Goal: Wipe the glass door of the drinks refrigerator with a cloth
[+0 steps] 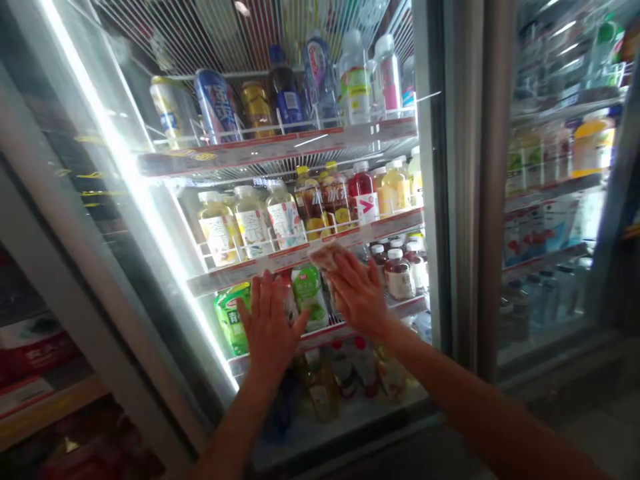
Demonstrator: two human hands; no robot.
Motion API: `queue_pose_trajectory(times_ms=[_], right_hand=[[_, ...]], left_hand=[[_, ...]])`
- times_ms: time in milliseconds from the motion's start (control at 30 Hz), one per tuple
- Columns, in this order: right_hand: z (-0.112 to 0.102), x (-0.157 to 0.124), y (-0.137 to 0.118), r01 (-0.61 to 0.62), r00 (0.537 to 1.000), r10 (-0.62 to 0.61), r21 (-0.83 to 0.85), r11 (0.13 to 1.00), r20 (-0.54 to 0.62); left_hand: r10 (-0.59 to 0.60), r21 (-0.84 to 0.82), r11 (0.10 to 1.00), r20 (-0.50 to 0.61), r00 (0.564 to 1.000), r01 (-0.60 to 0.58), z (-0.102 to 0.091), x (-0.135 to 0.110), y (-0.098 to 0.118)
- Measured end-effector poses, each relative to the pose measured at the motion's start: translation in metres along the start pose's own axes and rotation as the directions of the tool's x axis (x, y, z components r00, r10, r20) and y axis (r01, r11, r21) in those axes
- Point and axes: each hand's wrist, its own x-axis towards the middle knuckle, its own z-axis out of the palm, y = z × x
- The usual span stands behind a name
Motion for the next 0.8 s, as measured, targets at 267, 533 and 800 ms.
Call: queue_pose_trajectory(times_ms=[267, 533, 800], right_hand=[[0.002, 0.006, -0.006, -0.135, 0.991, 0.135, -0.018, 0.991, -0.020], [0.006, 0.027, -0.001, -0.293, 0.942, 0.281, -0.041, 0.955, -0.186], [0.011, 0.032, -0.030, 0.105, 0.994, -0.105, 0.005, 0.994, 0.012]], left_hand=[[-0.065, 0.001, 0.998, -0.039, 0.997, 0.065, -0.003, 0.003, -0.014], [-0.116, 0.033, 0.993, -0.007, 0.993, 0.116, -0.010, -0.001, -0.028], [-0.119, 0.036, 0.992, 0.014, 0.993, 0.119, -0.015, -0.008, -0.038]])
